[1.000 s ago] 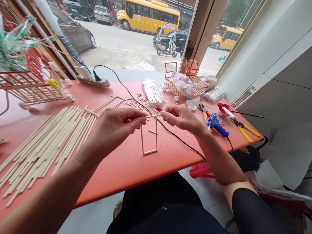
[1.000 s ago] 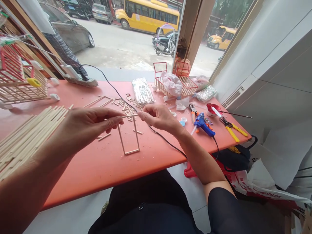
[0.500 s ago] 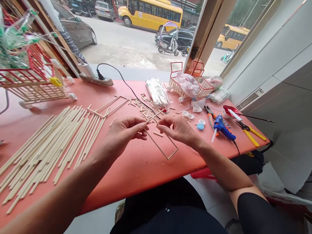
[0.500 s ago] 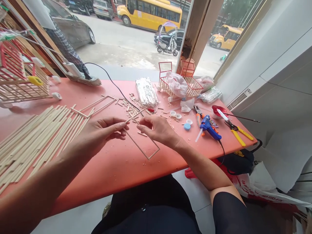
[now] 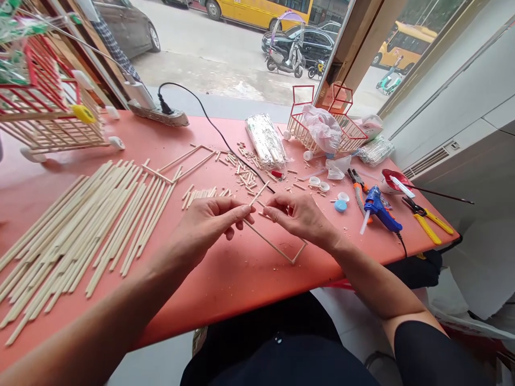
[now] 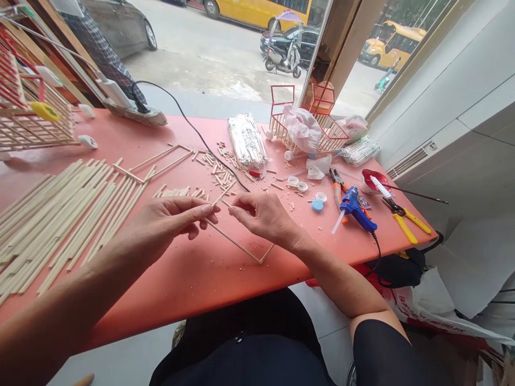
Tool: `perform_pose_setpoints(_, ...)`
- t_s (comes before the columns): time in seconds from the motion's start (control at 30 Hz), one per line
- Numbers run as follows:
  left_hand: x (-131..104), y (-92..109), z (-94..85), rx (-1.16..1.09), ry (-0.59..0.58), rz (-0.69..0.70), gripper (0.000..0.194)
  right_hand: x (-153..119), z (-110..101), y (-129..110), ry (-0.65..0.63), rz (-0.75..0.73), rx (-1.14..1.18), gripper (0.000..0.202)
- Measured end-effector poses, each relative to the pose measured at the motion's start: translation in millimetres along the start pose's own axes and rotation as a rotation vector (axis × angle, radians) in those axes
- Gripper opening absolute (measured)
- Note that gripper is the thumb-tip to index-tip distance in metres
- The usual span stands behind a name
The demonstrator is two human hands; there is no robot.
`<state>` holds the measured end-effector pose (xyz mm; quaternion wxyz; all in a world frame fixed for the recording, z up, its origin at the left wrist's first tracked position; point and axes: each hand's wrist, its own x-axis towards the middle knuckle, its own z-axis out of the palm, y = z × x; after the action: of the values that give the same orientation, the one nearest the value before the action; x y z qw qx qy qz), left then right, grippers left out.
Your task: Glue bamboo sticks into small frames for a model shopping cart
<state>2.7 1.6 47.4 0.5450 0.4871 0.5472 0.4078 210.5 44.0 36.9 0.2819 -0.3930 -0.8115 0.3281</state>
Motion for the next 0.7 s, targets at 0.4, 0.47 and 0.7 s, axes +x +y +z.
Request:
perform_pose_setpoints(0.4,1,-8,-1.5,-0.097,-0.041,-0.037,0.025,-4,1,5,-0.001,-0.003,-0.002,0.021)
perform_pose_setpoints(0.47,1,-9,-1.6,-0.116,-0.043,-0.045,0.024,-5,1,5,-0.005,-0.005,-0.003,0.021)
perform_pose_setpoints(0.7,2,-13,-0.4,-0.159,-0.053,-0.068,0.025,-4,1,3,0.015,-0.032,-0.009,0.020)
